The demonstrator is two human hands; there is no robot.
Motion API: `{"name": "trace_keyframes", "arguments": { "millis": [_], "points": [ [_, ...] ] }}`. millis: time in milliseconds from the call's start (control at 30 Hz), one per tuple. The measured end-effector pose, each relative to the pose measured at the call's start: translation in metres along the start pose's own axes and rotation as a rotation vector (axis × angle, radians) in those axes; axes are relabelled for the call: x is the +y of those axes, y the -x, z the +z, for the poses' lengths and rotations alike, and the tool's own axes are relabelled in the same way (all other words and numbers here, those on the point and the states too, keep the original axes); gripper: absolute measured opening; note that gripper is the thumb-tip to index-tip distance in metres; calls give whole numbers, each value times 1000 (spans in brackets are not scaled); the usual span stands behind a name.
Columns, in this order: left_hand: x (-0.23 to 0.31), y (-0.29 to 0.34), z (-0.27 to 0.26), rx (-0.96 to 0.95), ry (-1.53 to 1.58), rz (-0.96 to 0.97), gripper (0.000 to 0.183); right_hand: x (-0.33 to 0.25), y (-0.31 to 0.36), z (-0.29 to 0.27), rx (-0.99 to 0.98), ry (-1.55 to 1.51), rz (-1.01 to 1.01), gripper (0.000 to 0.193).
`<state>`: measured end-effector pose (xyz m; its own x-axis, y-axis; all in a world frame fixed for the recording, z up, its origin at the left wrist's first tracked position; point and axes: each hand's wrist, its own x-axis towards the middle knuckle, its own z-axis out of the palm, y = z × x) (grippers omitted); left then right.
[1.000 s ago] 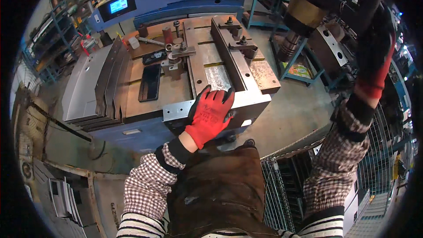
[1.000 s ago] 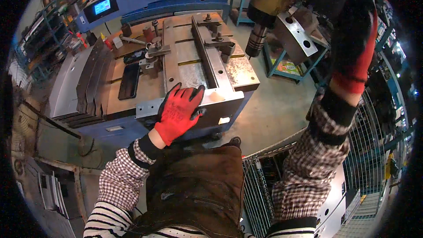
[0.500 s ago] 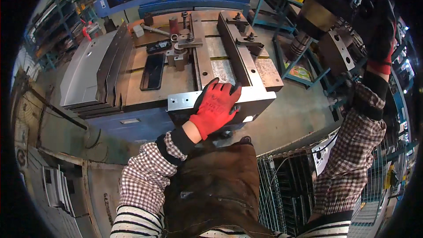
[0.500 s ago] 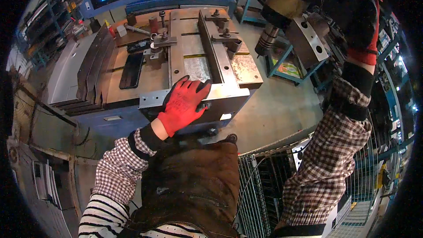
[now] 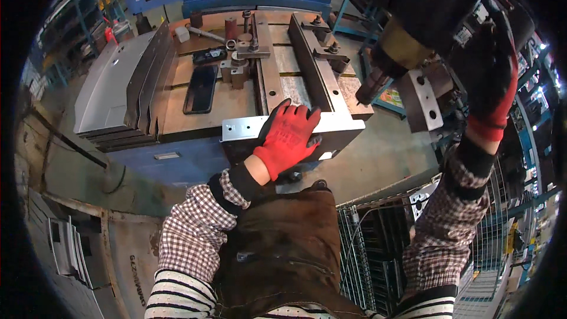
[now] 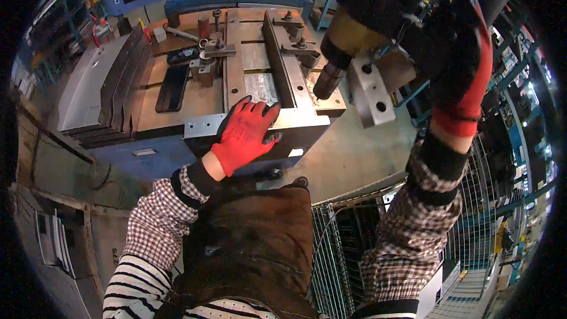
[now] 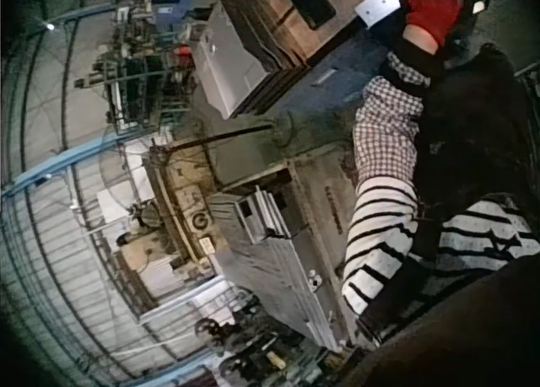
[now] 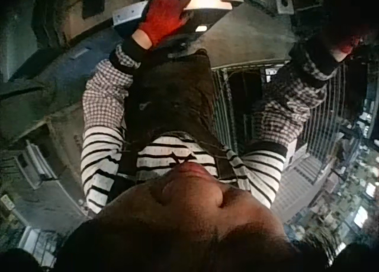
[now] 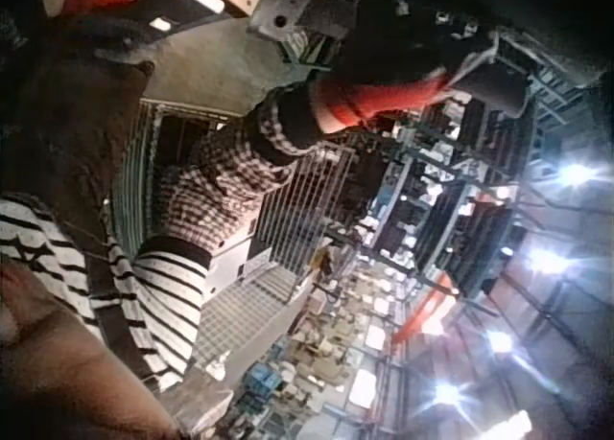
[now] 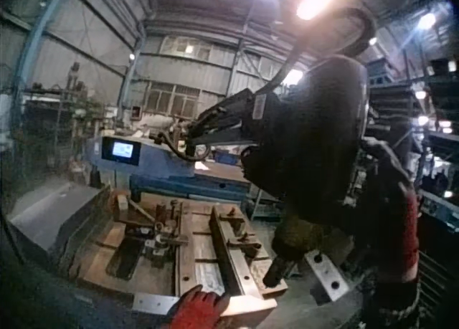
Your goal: The recorder is seen operating an industrial drill press to make holes in metal sheets.
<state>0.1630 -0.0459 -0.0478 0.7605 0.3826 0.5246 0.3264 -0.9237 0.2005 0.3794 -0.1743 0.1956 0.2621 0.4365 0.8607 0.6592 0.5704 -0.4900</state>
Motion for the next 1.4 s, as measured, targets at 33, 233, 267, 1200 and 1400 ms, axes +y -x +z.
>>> {"name": "trace_keyframes", "arguments": {
  "millis": [33, 233, 267, 1200, 1400],
  "points": [
    [0, 0, 0, 3, -5, -9, 62, -2, 5, 3, -34, -14, 11, 47],
    [-1, 0, 4, -38, -53, -29, 63, -5, 37, 17, -115, 566, -232, 49],
    [0, 0, 6, -32, -61, -21, 64, -7, 42, 18, -122, 697, -282, 52],
    [-4, -6, 10, -81, -121, 3, 68, 19, 20, 11, -53, 361, -110, 42],
    [-3, -7, 10, -77, -94, -18, 67, 17, 27, 22, 8, 197, -111, 41]
  ]
}}
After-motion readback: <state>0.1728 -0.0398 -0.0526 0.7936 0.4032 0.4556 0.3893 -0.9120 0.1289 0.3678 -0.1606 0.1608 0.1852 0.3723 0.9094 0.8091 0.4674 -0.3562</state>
